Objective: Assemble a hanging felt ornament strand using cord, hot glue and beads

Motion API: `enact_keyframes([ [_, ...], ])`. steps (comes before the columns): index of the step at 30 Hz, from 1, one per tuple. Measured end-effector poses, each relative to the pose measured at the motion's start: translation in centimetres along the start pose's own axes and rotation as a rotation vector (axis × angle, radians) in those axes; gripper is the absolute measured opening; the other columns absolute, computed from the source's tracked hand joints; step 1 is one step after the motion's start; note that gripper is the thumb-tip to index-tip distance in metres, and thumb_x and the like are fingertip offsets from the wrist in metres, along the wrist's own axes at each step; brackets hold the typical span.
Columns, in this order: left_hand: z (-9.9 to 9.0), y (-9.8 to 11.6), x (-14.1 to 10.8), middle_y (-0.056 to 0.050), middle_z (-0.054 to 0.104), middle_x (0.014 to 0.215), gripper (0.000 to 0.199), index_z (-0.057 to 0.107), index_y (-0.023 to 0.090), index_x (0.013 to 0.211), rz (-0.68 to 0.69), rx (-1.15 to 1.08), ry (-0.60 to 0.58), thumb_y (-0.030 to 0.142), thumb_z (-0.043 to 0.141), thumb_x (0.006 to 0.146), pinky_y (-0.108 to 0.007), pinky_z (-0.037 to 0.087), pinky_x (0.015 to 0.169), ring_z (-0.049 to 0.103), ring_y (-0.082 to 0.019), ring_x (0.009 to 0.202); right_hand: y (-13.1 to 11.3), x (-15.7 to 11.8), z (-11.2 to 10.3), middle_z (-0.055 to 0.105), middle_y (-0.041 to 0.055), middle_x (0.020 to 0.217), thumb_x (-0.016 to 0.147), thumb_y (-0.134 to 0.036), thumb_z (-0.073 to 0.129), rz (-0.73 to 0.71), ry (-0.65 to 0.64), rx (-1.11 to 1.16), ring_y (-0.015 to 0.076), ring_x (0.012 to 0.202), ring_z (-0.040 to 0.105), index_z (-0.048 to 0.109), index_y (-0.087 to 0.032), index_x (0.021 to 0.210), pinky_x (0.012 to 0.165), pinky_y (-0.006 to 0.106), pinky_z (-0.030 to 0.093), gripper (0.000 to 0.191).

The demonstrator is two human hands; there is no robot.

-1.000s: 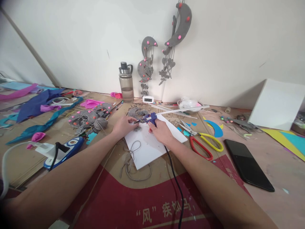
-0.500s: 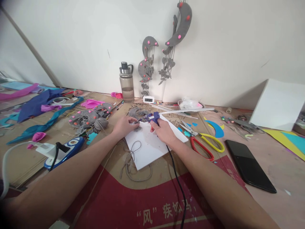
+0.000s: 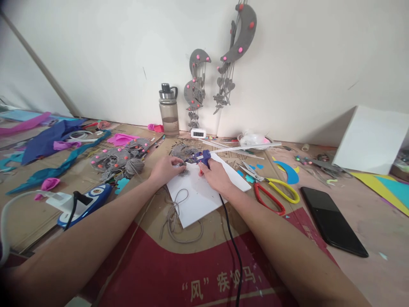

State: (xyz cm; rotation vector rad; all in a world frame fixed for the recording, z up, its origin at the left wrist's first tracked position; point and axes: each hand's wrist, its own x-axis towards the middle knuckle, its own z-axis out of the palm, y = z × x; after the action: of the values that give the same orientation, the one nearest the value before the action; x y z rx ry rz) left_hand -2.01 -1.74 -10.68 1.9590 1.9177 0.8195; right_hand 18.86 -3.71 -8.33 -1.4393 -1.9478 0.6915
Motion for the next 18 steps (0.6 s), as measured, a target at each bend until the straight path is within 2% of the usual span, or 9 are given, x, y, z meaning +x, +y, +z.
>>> enact_keyframes([
  [7, -0.16, 0.22, -0.10, -0.004, 0.070, 0.100, 0.040, 0.072, 0.025, 0.101, -0.008, -0.003, -0.006, 0.051, 0.065, 0.071, -0.027, 0.044, 0.070, 0.062, -0.020, 0.089, 0.33, 0.12, 0.09, 0.068, 0.0032, 0.073, 0.090, -0.040, 0.042, -0.002, -0.028, -0.004, 0.0118, 0.060, 0.053, 0.060, -0.018, 0.070, 0.061, 0.024, 0.036, 0.035],
  [13, -0.20, 0.27, -0.11, -0.004, 0.070, 0.100, 0.039, 0.072, 0.025, 0.100, -0.006, 0.003, -0.017, 0.050, 0.065, 0.071, -0.027, 0.044, 0.070, 0.063, -0.020, 0.089, 0.18, 0.07, 0.05, 0.067, 0.0031, 0.069, 0.090, -0.041, 0.041, -0.002, 0.004, -0.010, 0.0117, 0.056, 0.051, 0.060, -0.017, 0.069, 0.058, 0.025, 0.035, 0.037],
  [18, -0.12, 0.08, -0.05, -0.004, 0.070, 0.099, 0.039, 0.072, 0.026, 0.100, 0.007, -0.011, -0.006, 0.050, 0.065, 0.071, -0.026, 0.043, 0.069, 0.063, -0.019, 0.091, 0.27, 0.04, 0.08, 0.069, 0.0036, 0.074, 0.090, -0.039, 0.042, 0.010, -0.022, -0.005, 0.0122, 0.061, 0.054, 0.060, -0.018, 0.071, 0.061, 0.025, 0.035, 0.034],
])
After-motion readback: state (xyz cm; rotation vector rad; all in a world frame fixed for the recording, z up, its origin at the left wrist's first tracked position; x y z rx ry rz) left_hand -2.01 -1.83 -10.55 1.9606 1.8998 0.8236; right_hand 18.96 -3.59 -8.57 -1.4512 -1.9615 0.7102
